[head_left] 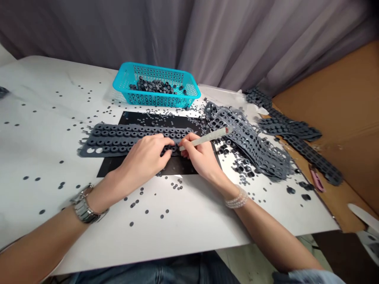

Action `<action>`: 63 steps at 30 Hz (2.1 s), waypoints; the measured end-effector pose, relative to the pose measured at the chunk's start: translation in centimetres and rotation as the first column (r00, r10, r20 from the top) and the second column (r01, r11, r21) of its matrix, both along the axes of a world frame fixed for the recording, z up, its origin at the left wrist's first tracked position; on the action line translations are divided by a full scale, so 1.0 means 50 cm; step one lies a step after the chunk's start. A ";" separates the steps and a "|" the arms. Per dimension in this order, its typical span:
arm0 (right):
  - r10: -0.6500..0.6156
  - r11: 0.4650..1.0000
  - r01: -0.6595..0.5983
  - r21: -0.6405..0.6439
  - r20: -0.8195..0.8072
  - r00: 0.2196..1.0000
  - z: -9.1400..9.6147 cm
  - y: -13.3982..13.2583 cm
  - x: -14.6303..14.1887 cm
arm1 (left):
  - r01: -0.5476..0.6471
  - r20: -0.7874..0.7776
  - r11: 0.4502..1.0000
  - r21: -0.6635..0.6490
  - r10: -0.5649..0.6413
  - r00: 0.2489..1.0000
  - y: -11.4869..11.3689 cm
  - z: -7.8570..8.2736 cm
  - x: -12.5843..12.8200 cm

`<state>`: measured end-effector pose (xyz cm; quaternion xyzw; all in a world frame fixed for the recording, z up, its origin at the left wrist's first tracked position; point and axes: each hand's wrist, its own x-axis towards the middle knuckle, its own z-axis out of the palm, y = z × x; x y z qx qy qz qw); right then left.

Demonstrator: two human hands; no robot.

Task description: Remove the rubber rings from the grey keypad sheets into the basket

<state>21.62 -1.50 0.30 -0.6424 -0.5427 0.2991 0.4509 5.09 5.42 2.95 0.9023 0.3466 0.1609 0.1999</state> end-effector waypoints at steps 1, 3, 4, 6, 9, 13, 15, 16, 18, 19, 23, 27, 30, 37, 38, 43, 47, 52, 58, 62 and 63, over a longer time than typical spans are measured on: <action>0.000 1.000 0.000 -0.001 0.019 1.000 0.001 0.001 -0.001 | 0.027 -0.040 0.999 0.032 -0.025 0.999 0.000 -0.003 0.003; -0.003 1.000 0.003 0.001 0.047 0.999 0.004 0.002 -0.003 | 0.047 -0.102 0.997 0.061 -0.040 0.994 -0.001 -0.007 0.008; -0.003 1.000 0.002 0.003 0.058 0.998 0.005 0.002 -0.004 | 0.048 -0.124 0.996 0.072 -0.038 0.992 -0.001 -0.008 0.011; -0.004 1.000 0.003 0.007 0.088 0.996 0.008 0.002 -0.006 | 0.049 -0.147 0.995 0.092 -0.035 0.989 0.001 -0.010 0.016; 0.001 1.000 -0.004 0.021 0.154 0.988 0.013 0.002 -0.012 | 0.061 -0.153 0.995 0.084 -0.048 0.987 0.007 -0.018 0.025; 0.009 0.998 -0.022 0.051 0.243 0.970 0.018 0.001 -0.019 | 0.047 -0.066 0.999 0.007 -0.047 0.997 0.007 -0.013 0.024; 0.004 0.999 -0.013 0.033 0.239 0.971 0.018 0.002 -0.019 | -0.042 0.060 0.995 -0.092 0.048 0.997 0.006 0.002 0.013; 0.003 1.000 -0.007 0.017 0.216 0.976 0.018 0.003 -0.018 | -0.105 0.144 0.980 -0.172 0.130 0.981 0.008 0.012 0.004; -0.001 1.000 0.003 -0.008 0.138 0.990 0.015 0.004 -0.015 | -0.172 0.322 0.892 -0.418 0.323 0.890 0.016 0.028 -0.015; -0.008 1.000 0.009 -0.013 0.095 0.995 0.013 0.004 -0.013 | -0.139 0.394 0.813 -0.565 0.414 0.821 0.023 0.033 -0.024; -0.072 0.997 0.073 0.022 -0.061 0.996 0.006 0.001 0.001 | 0.178 0.413 0.393 -0.902 0.670 0.617 0.052 0.034 -0.039; -0.146 0.984 0.159 0.085 -0.143 0.979 0.008 -0.005 0.018 | 0.325 0.311 0.139 -0.935 0.762 0.567 0.052 0.028 -0.029; -0.173 0.973 0.197 0.118 -0.184 0.968 0.013 -0.008 0.027 | 0.403 0.291 0.054 -0.914 0.779 0.555 0.041 0.029 -0.022; -0.209 0.957 0.247 0.151 -0.231 0.950 0.027 -0.015 0.021 | 0.445 0.255 0.000 -0.895 0.821 0.511 0.024 0.032 -0.020; -0.209 0.954 0.251 0.162 -0.239 0.948 0.029 -0.016 0.019 | 0.449 0.249 -0.009 -0.894 0.823 0.511 0.023 0.032 -0.020; -0.206 0.946 0.262 0.192 -0.267 0.941 0.031 -0.018 0.012 | 0.448 0.216 -0.041 -0.893 0.835 0.505 0.015 0.038 -0.019; -0.173 0.955 0.235 0.182 -0.304 0.937 0.023 -0.013 0.011 | 0.471 0.200 -0.066 -0.880 0.847 0.493 0.009 0.046 -0.016; -0.116 0.975 0.173 0.141 -0.346 0.931 0.013 -0.005 0.006 | 0.470 0.216 -0.033 -0.882 0.859 0.464 0.007 0.054 -0.011; -0.065 0.996 0.082 0.041 -0.317 0.946 0.003 -0.002 -0.005 | 0.323 0.323 0.151 -0.934 0.741 0.589 0.020 0.040 -0.022; -0.019 1.000 0.020 -0.001 -0.187 0.982 -0.002 0.001 -0.009 | -0.027 0.336 0.676 -0.736 0.400 0.853 0.021 0.025 -0.028; -0.008 1.000 0.008 0.003 -0.135 0.991 -0.002 0.001 -0.010 | -0.096 0.279 0.804 -0.587 0.312 0.908 0.019 0.022 -0.028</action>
